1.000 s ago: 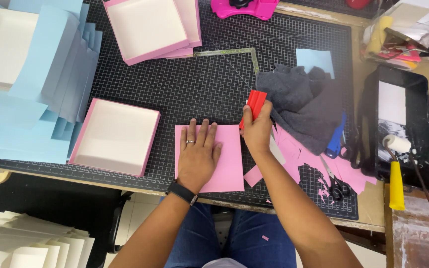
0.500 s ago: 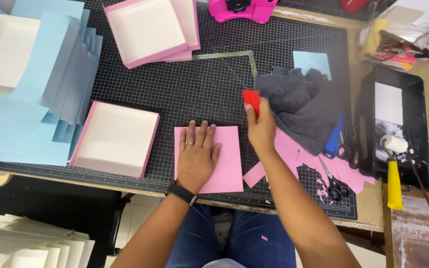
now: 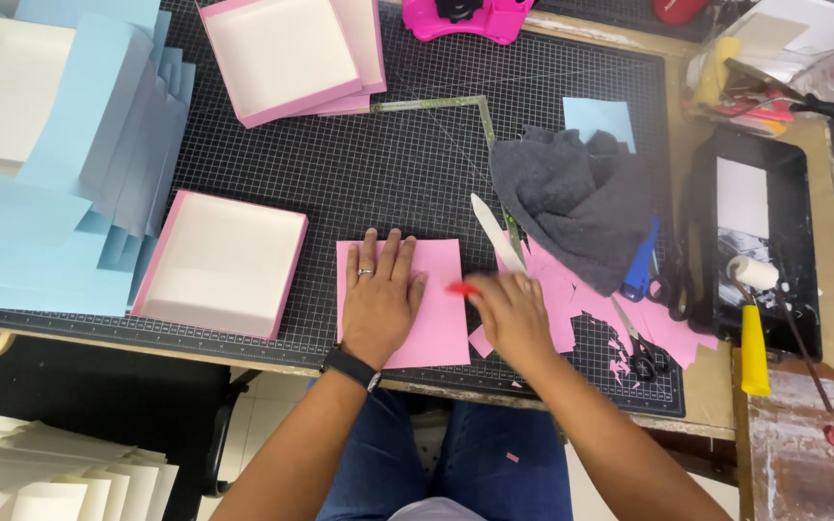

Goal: Assembling small pink cardboard boxes by creasing and folding

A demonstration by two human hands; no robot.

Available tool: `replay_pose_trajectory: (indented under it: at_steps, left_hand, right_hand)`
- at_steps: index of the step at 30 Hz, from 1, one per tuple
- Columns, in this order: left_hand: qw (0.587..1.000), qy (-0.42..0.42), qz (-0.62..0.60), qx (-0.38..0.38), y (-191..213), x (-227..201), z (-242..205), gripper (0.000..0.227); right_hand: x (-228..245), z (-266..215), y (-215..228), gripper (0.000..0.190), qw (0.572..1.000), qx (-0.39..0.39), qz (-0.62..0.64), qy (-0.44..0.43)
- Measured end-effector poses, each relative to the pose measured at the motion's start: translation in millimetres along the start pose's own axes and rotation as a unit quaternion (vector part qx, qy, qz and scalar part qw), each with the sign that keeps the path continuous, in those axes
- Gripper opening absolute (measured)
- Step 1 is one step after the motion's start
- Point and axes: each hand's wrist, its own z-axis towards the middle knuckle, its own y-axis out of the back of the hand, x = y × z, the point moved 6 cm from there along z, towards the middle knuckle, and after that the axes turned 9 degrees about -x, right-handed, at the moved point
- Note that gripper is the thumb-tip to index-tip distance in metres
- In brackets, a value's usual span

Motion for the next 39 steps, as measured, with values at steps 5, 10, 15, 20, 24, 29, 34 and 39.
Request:
replay_pose_trajectory:
  at_steps: [5,10,15,20,24,29,34,39]
  left_hand:
    - [1.000,-0.005,0.005,-0.005,-0.2,0.6,0.6,0.058]
    - [1.000,-0.001,0.008,0.004,-6.6,3.7,-0.2,0.059]
    - [1.000,-0.005,0.015,-0.005,-2.7,1.3,-0.3,0.058]
    - [1.000,0.000,0.021,0.006,-1.0,2.0,0.0,0.058]
    - [1.000,0.004,0.021,0.009,-3.2,0.8,2.1,0.058]
    - [1.000,-0.001,0.025,-0.003,-3.2,-0.1,2.3,0.058]
    - [0.999,0.003,0.035,0.003,-2.1,-1.5,2.1,0.057]
    - [0.999,-0.002,0.032,-0.003,-3.3,-0.1,-0.9,0.057]
  right_hand:
    - [-58.7,55.0,-52.4,0.030,0.998,-0.024,-0.040,-0.050]
    - [-48.0,43.3,-41.6,0.032,0.998,-0.038,-0.003,-0.050]
    - [-16.7,-32.1,2.0,0.035,0.994,0.064,0.072,-0.044]
    - [-2.2,-78.3,34.9,0.032,0.971,0.119,0.164,-0.123]
    - [-26.8,-85.5,23.8,0.027,0.865,-0.023,0.327,-0.380]
    - [-12.2,-57.0,6.0,0.032,0.846,-0.045,0.285,-0.448]
    - [-32.1,-21.4,-38.3,0.034,0.860,-0.045,0.242,-0.446]
    - [-41.4,34.8,-41.4,0.035,0.908,-0.004,0.157,-0.389]
